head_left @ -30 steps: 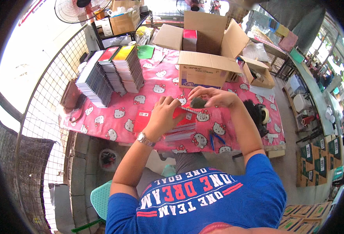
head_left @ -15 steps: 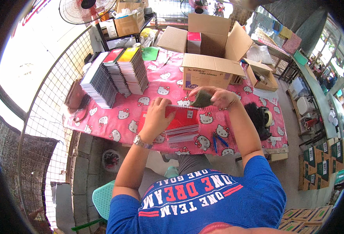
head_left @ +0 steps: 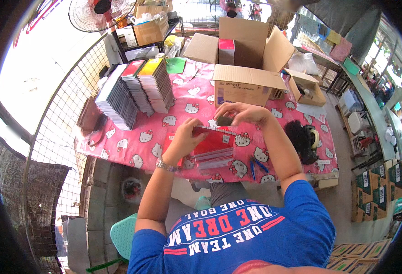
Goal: The person inserts a metal spiral coil through the pre-punched holes of small red notebooks by hand, then uses pliers to adjust the end of the coil.
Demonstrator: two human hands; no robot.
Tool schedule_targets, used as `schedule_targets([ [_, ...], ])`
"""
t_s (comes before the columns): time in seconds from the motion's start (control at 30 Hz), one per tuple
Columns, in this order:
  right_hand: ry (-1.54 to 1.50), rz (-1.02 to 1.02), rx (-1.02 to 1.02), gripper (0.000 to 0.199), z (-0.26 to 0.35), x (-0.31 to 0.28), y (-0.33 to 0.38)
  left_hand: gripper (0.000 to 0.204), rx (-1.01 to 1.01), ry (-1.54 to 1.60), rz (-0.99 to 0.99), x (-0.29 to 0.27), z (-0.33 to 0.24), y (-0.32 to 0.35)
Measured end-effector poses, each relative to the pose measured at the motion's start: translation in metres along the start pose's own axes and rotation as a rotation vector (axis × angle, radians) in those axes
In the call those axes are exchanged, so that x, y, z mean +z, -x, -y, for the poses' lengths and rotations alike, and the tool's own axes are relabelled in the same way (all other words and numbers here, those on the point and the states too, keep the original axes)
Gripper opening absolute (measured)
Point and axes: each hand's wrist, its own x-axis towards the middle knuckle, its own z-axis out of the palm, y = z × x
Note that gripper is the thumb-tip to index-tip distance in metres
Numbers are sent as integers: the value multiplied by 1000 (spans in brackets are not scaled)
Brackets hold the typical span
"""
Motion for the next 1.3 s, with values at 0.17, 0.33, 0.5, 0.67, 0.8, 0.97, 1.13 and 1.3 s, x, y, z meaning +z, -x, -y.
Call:
schedule_targets([
  [0.17,281,6,95,59,1,4,-4,33,-10,14,52,-2,3,-3],
  [0.33,-81,61,-61,58,10,7,-8,32,-45,111,67,-2,6,-7],
  [0.5,-165,107,-152,55,-6,5,-7,31,-90,96,67,-6,3,-5],
  [0.67,305,-585,432,47,-113,-17,28,23,-172,107,24,0,-5,-8],
  [0.8,1017,-674,650,60,-223,37,88,20,-228,345,-152,18,1,0],
  [0.97,1114,-943,529,72,-245,160,132,18,-238,410,-329,26,-6,16],
  [1.13,1121,-1009,767,67,-229,175,147,18,-262,362,-325,31,-9,15],
  [1.3,757,-1175,-12,59,-69,155,76,17,-214,315,-341,30,-8,23],
])
